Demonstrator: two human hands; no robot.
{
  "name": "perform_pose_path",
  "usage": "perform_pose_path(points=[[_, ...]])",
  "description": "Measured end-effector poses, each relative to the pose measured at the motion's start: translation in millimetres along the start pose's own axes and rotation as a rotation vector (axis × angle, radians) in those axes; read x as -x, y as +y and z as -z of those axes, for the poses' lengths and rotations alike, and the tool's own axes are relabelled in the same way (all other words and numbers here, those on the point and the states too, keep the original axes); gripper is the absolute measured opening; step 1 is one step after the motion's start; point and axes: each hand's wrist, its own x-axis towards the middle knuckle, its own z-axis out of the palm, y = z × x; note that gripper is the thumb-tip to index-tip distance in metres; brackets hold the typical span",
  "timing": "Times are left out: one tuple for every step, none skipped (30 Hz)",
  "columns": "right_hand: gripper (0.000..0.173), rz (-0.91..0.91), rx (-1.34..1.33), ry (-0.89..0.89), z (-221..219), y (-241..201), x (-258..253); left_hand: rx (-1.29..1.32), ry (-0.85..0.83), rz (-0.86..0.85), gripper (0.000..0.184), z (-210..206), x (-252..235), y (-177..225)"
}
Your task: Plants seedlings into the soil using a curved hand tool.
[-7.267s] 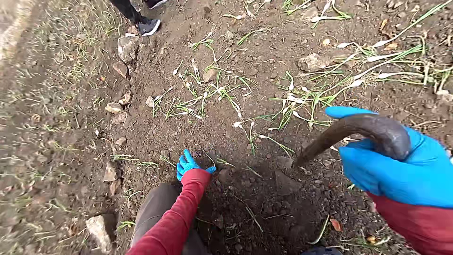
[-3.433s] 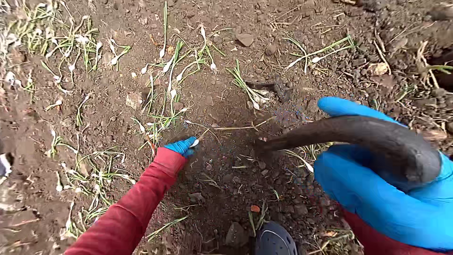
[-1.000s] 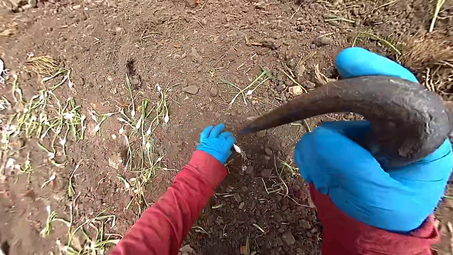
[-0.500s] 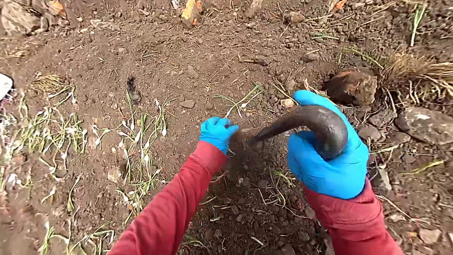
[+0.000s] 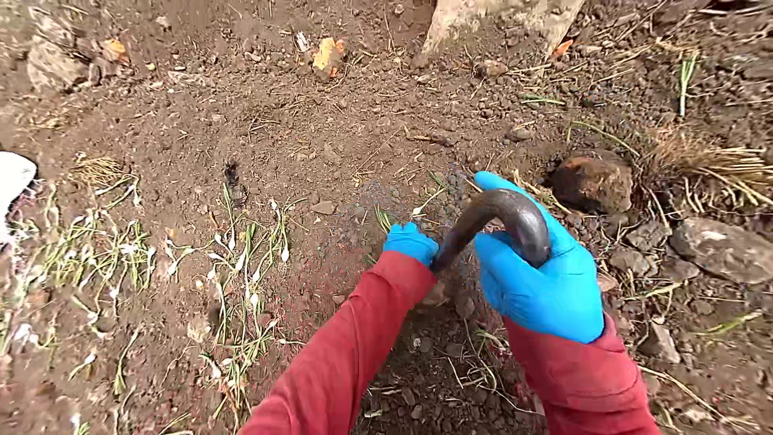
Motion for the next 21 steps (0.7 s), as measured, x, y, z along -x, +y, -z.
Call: perform_pose_path(points=[[0.057,0.068,-0.003,-0.013,17,-2,2,-0.021,-0.007,-0.046,0.022,-17,-5,-1],[0.055,0.187,-0.032,-0.035,36,13,2,0.017,0.034,-0.069,0.022,-31,0,-6],[0.054,0.344,-0.058,-0.024,46,34,-1,0.098,0.13,-0.076,0.022,-39,11,-12],[0.053,0.45,-0.054,-0.002,47,52,-6,0.177,0.263,-0.052,0.023,-39,19,-15],[0.055,0.475,0.01,0.01,42,55,-11,0.232,0.404,0.009,0.024,-29,19,-15],[0.059,0.351,0.123,0.014,33,37,-13,0.28,0.43,0.111,0.029,-8,10,-12],[0.062,0.23,0.182,0.021,25,21,-14,0.305,0.337,0.23,0.035,16,-6,-9],[0.061,0.209,0.172,0.016,24,12,-15,0.28,0.226,0.307,0.04,33,-27,-9],[0.058,0.273,0.098,-0.008,29,11,-17,0.23,0.137,0.335,0.038,42,-48,-11],[0.055,0.409,-0.02,-0.044,38,21,-23,0.2,0.075,0.332,0.033,42,-58,-16],[0.053,0.56,-0.129,-0.032,40,29,-33,0.242,0.043,0.324,0.031,41,-56,-23],[0.055,0.638,-0.201,-0.016,36,29,-41,0.371,0.076,0.32,0.03,38,-47,-33],[0.056,0.543,-0.171,0.073,25,14,-43,0.573,0.16,0.324,0.026,34,-37,-43],[0.057,0.465,-0.131,0.149,12,14,-48,0.777,0.268,0.328,0.02,31,-28,-48],[0.058,0.403,-0.074,0.19,2,28,-53,0.93,0.385,0.32,0.015,32,-24,-47],[0.06,0.364,-0.04,0.156,-3,49,-56,0.942,0.447,0.31,0.014,36,-25,-41],[0.06,0.313,-0.022,0.13,-8,64,-55,0.794,0.427,0.303,0.016,39,-30,-32],[0.06,0.279,-0.026,0.097,-9,62,-51,0.559,0.336,0.282,0.022,42,-40,-23],[0.06,0.264,-0.043,0.08,-7,49,-46,0.317,0.25,0.249,0.028,41,-56,-16],[0.059,0.264,-0.054,0.071,-1,30,-35,0.114,0.196,0.198,0.032,35,-67,-14],[0.056,0.267,-0.056,0.076,8,11,-22,0.051,0.189,0.142,0.034,31,-70,-20]])
